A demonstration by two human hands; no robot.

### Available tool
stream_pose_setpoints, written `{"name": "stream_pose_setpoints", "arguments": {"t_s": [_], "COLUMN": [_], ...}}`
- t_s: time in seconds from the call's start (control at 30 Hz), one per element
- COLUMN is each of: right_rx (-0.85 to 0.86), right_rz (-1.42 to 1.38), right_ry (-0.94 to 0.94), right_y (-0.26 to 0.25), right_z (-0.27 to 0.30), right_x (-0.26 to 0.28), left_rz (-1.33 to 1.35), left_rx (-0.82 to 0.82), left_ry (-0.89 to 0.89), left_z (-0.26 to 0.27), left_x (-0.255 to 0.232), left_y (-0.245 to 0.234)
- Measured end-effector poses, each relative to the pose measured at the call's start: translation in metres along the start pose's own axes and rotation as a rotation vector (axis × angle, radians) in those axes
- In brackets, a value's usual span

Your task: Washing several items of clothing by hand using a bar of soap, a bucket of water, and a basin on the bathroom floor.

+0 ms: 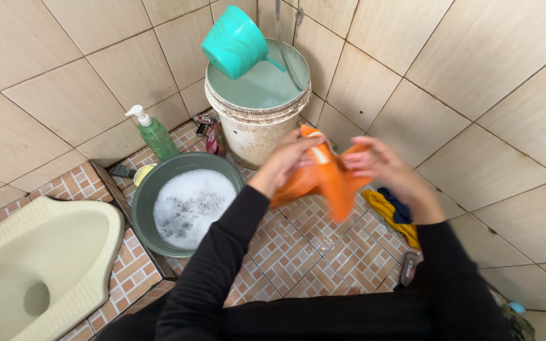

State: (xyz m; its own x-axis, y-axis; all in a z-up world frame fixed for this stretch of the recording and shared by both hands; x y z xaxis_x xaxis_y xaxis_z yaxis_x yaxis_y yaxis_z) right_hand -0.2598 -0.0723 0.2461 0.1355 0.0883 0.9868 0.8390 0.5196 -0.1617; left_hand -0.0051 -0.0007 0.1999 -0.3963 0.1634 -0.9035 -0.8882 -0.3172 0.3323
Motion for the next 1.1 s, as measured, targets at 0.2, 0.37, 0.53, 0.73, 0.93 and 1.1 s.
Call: {"name": "stream_pose_setpoints", "arguments": {"t_s": [0.2, 0.37, 0.53, 0.73, 0.93, 1.1], "right_rx": [0.004, -0.080, -0.003, -0.007, -0.070, 0.085], "right_rz": [-0.174, -0.542, -0.592, -0.498, 0.738, 0.481], "right_ry": [-0.022, 0.328, 0.307, 0.183, 0.168, -0.074], "right_y": [0.012, -0.009, -0.003, -0.038, -0.025, 0.042], "right_z": [-0.015, -0.016, 0.002, -0.012, -0.009, 0.022], "right_x": [-0.045, -0.039, 0.012, -0.015, -0.076, -0.042], "left_rz": [0.279, -0.459, -0.712, -0.111, 0.425, 0.494], "left_rx": [0.156, -0.181, -0.254, 0.024, 0.009, -0.042], "left_ry": [0.126, 0.653, 0.543, 0.185, -0.050, -0.079], "left_z": [0.011, 0.067, 0.042, -0.002, 0.003, -0.004], "left_x": [0.010, 0.058, 0.190, 0.228, 0.141, 0.116], "left_y": [0.054, 0.057, 0.029, 0.006, 0.014, 0.008]}}
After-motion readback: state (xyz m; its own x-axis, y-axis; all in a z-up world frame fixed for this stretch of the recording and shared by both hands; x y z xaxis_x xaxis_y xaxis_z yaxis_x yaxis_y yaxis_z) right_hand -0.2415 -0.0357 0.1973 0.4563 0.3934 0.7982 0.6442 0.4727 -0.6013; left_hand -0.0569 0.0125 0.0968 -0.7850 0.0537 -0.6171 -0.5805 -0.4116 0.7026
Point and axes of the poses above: each hand's wrist, its own z-axis away from the middle knuckle, its own y-axis out of the palm, x = y × z, the point moved 1 cm from there along -z, towards the middle knuckle, and after that the axes turned 9 degrees about -x, right-handed, at the moved point
